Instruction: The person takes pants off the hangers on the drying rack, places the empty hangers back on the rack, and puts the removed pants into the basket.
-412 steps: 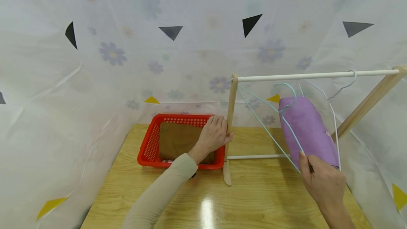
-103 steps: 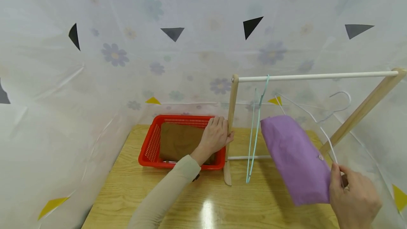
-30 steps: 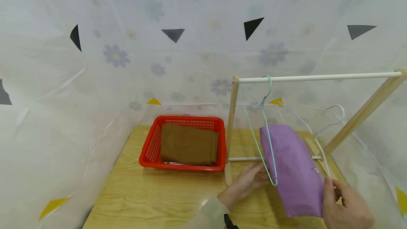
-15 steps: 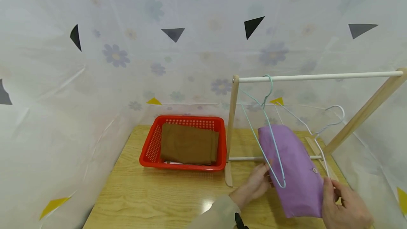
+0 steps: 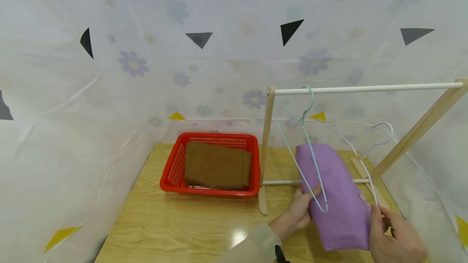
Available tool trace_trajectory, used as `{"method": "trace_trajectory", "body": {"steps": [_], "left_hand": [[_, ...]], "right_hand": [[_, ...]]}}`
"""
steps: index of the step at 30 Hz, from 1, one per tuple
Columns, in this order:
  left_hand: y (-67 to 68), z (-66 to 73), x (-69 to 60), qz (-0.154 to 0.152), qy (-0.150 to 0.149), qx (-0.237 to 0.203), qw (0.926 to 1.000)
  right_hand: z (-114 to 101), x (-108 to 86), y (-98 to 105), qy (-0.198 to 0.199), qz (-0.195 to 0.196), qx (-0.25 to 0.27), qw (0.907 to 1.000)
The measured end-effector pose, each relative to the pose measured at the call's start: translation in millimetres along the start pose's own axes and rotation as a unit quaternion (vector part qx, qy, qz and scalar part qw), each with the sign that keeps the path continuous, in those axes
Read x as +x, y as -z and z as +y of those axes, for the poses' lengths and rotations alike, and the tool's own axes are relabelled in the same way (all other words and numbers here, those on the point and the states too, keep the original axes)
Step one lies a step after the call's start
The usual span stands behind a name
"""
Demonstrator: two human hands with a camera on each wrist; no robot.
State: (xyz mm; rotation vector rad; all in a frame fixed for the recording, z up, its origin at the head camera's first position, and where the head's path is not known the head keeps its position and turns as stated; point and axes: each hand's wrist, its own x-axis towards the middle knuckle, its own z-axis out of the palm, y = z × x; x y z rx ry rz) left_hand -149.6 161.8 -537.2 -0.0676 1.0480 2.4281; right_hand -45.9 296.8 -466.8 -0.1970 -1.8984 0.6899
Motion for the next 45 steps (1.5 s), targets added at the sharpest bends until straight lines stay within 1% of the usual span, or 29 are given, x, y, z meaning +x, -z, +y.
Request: {"method": "trace_trajectory", "body": {"steps": [3,7,13,18,24,32,38,42,45], "left_hand": [[-0.5,-1.3,-0.4,0.020,0.003,-0.005,0.9998],[-1.2,-0.4,0.4,0.034,0.008,-0.012,0.9993],[-5.2,1.9,-0.3,0.053,0.007,0.003,0.9985],[-5.3,3.0,-0.8,0.053,0.002,0.011,0.9985],[-3.5,1.2,-1.7,0.065,-0.009,0.019,0.9977],[1.9,1.0,-1.5,0.080,-0.019,0.036,0.9959],[5.0,5.4,-5.5,0.078,-0.016,0.049,0.9956],[5.2,9.2,-8.1,0.079,-0.018,0.051,0.9954],[5.6,11.3,-9.4,0.081,-0.021,0.051,0.9952]], "right_hand": [[0,-0.1,0,0.000,-0.007,0.003,1.0000],[-3,0.2,1,-0.010,-0.026,-0.007,0.9996],[-3,-0.8,1,-0.017,-0.013,-0.005,0.9998],[-3,-0.8,1,-0.024,-0.012,-0.019,0.9995],[-4,2.2,7,-0.028,-0.038,-0.044,0.9979],[-1,1.5,6,-0.043,-0.029,-0.057,0.9970],[0,2.2,7,-0.058,-0.031,-0.060,0.9960],[0,4.3,8,-0.056,-0.033,-0.059,0.9961],[2,4.6,9,-0.051,-0.028,-0.059,0.9965]]}}
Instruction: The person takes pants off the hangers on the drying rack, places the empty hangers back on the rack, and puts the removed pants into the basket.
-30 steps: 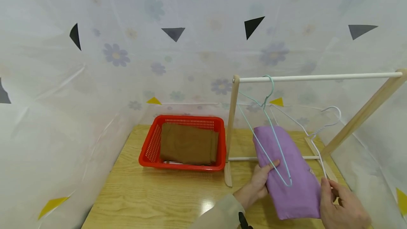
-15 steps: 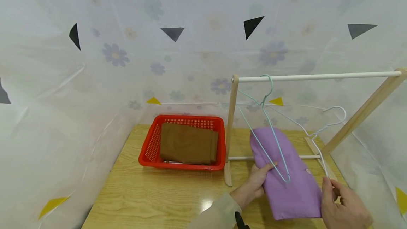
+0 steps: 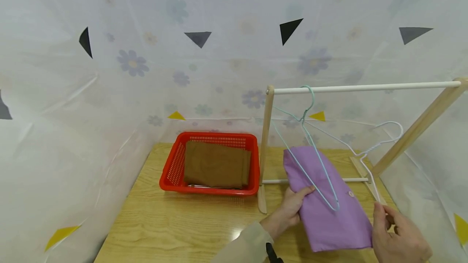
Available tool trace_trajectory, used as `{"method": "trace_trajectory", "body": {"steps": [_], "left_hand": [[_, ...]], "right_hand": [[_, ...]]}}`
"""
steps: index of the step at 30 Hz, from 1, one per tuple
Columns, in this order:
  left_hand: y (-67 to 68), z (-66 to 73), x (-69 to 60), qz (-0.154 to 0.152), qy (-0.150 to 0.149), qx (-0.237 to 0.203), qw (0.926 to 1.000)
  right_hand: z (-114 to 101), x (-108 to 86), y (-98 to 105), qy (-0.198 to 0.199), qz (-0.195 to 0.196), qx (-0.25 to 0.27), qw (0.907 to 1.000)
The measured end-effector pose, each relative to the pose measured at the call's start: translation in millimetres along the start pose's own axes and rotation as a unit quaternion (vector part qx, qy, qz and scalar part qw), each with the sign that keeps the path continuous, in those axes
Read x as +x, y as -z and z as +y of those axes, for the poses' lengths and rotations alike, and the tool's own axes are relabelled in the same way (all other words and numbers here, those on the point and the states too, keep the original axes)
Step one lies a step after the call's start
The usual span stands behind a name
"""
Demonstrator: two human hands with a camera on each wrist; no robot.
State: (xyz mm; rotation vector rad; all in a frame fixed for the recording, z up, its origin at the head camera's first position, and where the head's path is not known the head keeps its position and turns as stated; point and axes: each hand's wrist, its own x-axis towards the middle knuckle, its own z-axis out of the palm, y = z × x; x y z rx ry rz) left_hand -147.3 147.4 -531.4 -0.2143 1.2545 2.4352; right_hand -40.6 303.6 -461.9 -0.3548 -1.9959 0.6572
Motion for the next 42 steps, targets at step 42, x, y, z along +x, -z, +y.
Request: {"method": "trace_trajectory", "body": {"steps": [42], "left_hand": [[37.7,12.8,-11.1,-0.030,0.017,0.008,0.9994]], "right_hand": [[9,14.4,15,-0.032,-0.128,-0.078,0.9882]]}}
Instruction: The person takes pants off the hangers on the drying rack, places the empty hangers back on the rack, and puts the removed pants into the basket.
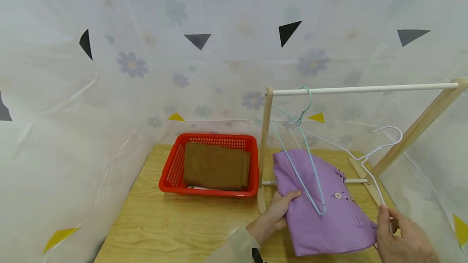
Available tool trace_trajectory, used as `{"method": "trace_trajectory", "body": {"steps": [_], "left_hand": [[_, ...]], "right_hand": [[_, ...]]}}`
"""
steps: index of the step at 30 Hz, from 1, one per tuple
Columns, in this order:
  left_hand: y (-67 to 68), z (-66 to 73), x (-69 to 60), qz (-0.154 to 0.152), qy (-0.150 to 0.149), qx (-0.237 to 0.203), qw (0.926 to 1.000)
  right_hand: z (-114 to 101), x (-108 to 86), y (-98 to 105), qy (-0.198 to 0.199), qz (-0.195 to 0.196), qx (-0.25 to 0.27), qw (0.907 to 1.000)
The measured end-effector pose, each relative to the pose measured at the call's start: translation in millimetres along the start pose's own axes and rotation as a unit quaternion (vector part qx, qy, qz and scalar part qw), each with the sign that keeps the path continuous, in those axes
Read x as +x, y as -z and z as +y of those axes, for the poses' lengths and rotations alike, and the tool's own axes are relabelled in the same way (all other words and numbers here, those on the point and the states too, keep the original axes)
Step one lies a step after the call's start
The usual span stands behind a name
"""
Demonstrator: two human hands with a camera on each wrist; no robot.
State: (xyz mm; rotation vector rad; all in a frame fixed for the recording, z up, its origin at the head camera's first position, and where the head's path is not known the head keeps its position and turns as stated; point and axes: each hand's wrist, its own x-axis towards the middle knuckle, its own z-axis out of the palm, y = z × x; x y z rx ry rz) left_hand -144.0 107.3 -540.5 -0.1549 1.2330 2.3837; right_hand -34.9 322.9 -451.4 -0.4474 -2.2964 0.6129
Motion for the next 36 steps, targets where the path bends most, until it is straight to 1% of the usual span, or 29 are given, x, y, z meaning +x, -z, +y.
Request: {"method": "trace_trajectory", "body": {"steps": [3,7,10,13,16,20,23,25,26,27,29,32,34,36], "left_hand": [[1.7,0.7,-1.3,0.000,0.000,0.001,1.0000],[3.8,2.7,-3.1,-0.008,-0.001,0.000,1.0000],[6.4,4.3,-4.7,-0.014,0.002,0.002,0.9999],[10.8,5.5,-5.8,-0.018,0.008,0.007,0.9998],[15.3,7.2,-6.5,-0.023,0.015,0.005,0.9996],[20.0,9.8,-7.5,-0.029,0.013,0.011,0.9994],[23.4,11.9,-8.4,-0.030,0.016,0.018,0.9992],[25.2,13.5,-9.2,-0.031,0.020,0.022,0.9991],[25.7,15.0,-9.9,-0.033,0.024,0.024,0.9989],[26.4,16.3,-10.6,-0.033,0.027,0.025,0.9988],[27.5,18.4,-12.3,-0.030,0.032,0.030,0.9986],[28.9,22.6,-15.2,-0.030,0.036,0.038,0.9982],[30.2,25.6,-16.7,-0.035,0.037,0.045,0.9977],[31.5,28.8,-17.4,-0.041,0.037,0.051,0.9972]], "right_hand": [[0,1.8,2,-0.004,-0.020,-0.001,0.9998],[1,5.3,5,-0.027,-0.062,-0.017,0.9976],[3,9.1,8,-0.048,-0.114,-0.040,0.9916],[5,12.9,9,-0.043,-0.156,-0.053,0.9854],[7,14.3,9,-0.027,-0.173,-0.058,0.9829],[8,10.8,6,-0.007,-0.122,-0.043,0.9916],[10,6.6,1,0.025,-0.056,-0.018,0.9979],[11,4.4,-1,0.049,-0.029,-0.008,0.9984],[12,3.1,-4,0.065,-0.005,0.000,0.9979],[13,1.9,-6,0.082,0.018,0.009,0.9964],[15,0.3,-9,0.108,0.047,0.032,0.9926],[19,-1.1,-17,0.143,0.098,0.085,0.9812],[20,-0.8,-21,0.156,0.122,0.112,0.9739],[21,-0.6,-23,0.157,0.137,0.122,0.9703]]}}
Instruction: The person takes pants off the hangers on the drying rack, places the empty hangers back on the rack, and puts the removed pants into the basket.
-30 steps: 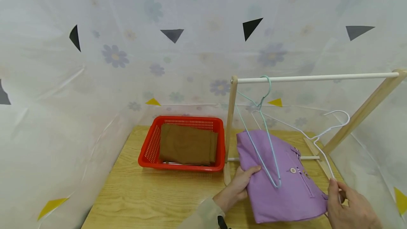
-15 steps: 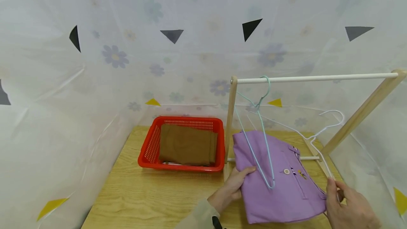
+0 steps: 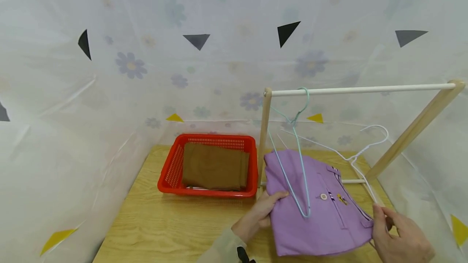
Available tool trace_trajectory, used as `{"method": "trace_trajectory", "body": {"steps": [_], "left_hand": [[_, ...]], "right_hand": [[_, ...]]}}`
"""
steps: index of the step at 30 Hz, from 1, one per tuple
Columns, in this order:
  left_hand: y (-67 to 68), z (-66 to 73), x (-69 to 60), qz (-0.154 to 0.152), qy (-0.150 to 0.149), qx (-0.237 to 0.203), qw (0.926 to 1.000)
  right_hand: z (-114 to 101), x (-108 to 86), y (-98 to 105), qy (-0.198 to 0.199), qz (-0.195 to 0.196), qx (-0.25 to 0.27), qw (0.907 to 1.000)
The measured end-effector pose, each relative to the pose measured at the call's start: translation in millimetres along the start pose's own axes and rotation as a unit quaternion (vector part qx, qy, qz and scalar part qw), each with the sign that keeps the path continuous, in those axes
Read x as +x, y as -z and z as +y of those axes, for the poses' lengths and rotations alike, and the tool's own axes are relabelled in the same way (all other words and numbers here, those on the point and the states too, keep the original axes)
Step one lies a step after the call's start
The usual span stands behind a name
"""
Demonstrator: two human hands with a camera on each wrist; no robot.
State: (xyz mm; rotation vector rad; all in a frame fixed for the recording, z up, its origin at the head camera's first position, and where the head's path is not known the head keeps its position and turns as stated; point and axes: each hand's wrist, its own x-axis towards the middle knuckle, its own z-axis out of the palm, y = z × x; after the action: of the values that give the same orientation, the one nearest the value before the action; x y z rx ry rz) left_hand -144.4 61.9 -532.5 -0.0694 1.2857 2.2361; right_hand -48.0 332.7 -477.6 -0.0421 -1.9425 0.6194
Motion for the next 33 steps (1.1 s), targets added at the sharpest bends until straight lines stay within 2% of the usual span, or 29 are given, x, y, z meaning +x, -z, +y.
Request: {"method": "trace_trajectory", "body": {"steps": [6,13,19,21,25,33], "left_hand": [[4.3,5.5,-0.9,-0.009,0.003,0.008,0.9999],[9.8,6.7,0.8,-0.015,0.005,0.009,0.9998],[13.4,7.4,1.4,-0.038,-0.001,0.004,0.9993],[14.3,8.0,1.4,-0.043,-0.006,0.003,0.9990],[18.1,9.0,1.3,-0.061,-0.006,0.004,0.9981],[23.8,8.2,2.0,-0.073,0.001,0.004,0.9973]], "right_hand": [[-1,0.5,2,-0.012,-0.017,-0.023,0.9995],[0,0.7,-1,-0.018,-0.005,-0.017,0.9997],[-1,3.3,3,-0.020,-0.025,-0.032,0.9990],[5,2.8,4,-0.018,-0.039,-0.040,0.9983],[4,4.6,5,-0.027,-0.044,-0.043,0.9978],[3,3.5,5,-0.053,-0.034,-0.033,0.9974]]}}
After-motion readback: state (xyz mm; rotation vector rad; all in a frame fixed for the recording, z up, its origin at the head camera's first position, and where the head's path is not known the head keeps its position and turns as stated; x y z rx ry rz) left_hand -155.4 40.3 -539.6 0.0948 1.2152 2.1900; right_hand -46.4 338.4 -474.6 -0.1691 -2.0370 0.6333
